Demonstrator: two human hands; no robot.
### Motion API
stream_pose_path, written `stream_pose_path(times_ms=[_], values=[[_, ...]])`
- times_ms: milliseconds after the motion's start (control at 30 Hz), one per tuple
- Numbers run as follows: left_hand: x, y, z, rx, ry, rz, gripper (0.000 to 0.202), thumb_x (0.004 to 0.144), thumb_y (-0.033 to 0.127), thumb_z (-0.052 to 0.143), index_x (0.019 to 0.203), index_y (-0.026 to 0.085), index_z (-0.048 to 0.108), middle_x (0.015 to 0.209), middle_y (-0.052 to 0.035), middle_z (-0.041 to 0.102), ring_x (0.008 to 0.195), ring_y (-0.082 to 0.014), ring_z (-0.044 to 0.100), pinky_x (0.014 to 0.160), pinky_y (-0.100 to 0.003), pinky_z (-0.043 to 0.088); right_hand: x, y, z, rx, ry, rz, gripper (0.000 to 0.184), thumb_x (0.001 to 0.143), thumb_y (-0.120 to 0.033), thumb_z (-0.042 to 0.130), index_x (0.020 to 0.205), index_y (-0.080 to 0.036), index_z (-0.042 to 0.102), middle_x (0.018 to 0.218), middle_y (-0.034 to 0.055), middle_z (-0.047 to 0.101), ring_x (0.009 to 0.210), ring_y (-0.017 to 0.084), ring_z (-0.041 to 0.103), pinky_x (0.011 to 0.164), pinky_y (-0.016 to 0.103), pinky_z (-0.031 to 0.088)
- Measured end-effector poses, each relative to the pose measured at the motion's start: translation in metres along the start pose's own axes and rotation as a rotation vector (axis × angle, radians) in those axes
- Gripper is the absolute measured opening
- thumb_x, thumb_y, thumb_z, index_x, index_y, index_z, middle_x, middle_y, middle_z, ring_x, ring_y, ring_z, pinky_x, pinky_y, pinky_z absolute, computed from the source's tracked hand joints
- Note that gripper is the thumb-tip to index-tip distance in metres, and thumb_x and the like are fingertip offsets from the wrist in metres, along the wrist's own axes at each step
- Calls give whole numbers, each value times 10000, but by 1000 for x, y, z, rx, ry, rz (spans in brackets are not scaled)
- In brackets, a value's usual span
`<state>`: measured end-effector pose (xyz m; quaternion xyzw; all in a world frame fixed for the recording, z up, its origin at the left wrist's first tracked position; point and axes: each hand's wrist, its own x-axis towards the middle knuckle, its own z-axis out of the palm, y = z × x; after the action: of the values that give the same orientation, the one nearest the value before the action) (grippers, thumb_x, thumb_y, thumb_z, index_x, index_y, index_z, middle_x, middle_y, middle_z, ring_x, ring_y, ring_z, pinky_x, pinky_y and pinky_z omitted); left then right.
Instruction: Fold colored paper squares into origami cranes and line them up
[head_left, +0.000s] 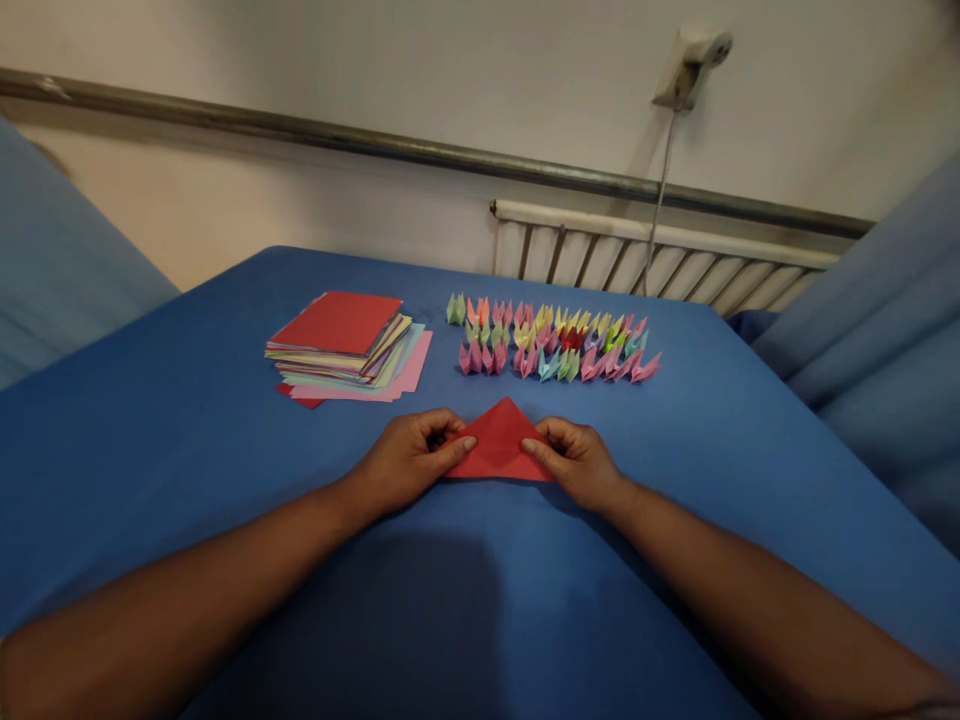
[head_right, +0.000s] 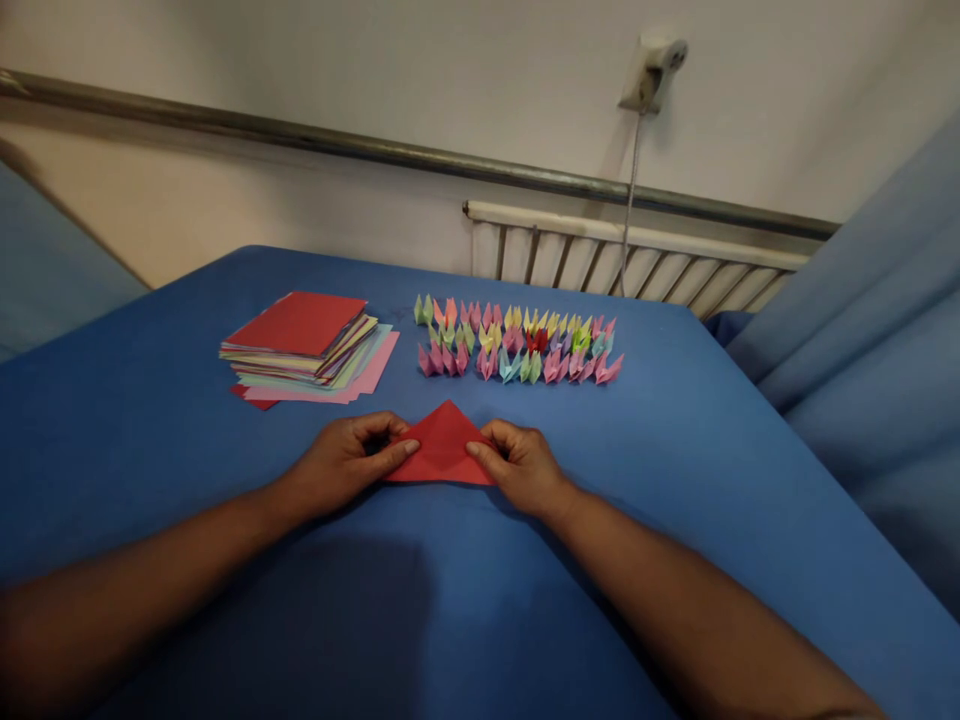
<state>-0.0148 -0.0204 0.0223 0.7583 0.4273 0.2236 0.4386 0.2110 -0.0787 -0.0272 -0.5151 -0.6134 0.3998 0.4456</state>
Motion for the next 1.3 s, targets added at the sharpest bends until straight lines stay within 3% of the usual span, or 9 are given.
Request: stream_pose_path(times_ms=[200,333,400,467,567,733,867,1067,1300], values=[[1,-2,0,-15,-59,11,246,808,403,607,850,166,653,742,9,627,683,-141,543,623,-245,430,2,3,-1,-35,60,-39,251,866,-382,582,710,-186,561,597,-58,460,537,84,401,516,213,340],[7,-10,0,19,-4,10,213,809,367,608,895,176,646,754,18,633,669,-134,552,627,-245,446,6,10,-5,-159,163,-33,199,878,-379,557,844,-190,612,636,-34,551,554,114,497,539,233,423],[11,-16,0,61,30,3,201,806,344,610,916,179,646,766,15,641,670,-134,563,628,-245,455,8,9,-8,-336,225,-95,215,874,-322,548,1017,-179,619,830,38,658,734,170,612,686,302,510],[17,-22,-1,108,48,5,200,805,324,609,942,185,652,778,9,652,681,-140,581,633,-249,466,6,4,-9,-562,243,-234,368,870,-266,533,1220,-157,564,1169,136,637,1077,244,594,936,420,478],[24,-29,-3,185,55,31,228,807,329,602,982,194,658,806,-3,673,720,-157,617,660,-264,490,-2,-10,-4,-780,-13,-360,493,934,-292,466,1406,-152,437,1440,148,477,1348,265,407,1101,478,346],[26,-29,-13,340,53,53,372,831,314,562,1170,165,603,953,-57,709,847,-200,665,786,-329,530,-13,-23,8,-907,-366,-250,633,973,-500,394,1492,-146,326,1548,142,336,1429,281,297,1147,483,284],[12,-17,0,586,168,242,447,901,305,477,1315,142,516,1332,-141,584,1238,-280,533,1062,-459,396,-13,-24,8,-921,-410,-228,654,979,-524,354,1518,-163,272,1576,142,270,1451,287,245,1160,492,246],[-21,-1,48,709,-204,378,843,866,595,508,1493,95,249,1553,-199,296,1442,-305,271,1159,-456,265,-12,-22,8,-904,-400,-246,634,981,-500,365,1507,-151,296,1544,163,333,1436,279,276,1150,483,256],[-40,-15,25,906,-227,220,973,845,755,338,1481,19,291,1555,-262,211,1456,-378,179,1161,-512,203,-14,-20,8,-932,-403,-244,632,978,-505,364,1510,-171,296,1574,142,277,1451,286,238,1159,481,227]])
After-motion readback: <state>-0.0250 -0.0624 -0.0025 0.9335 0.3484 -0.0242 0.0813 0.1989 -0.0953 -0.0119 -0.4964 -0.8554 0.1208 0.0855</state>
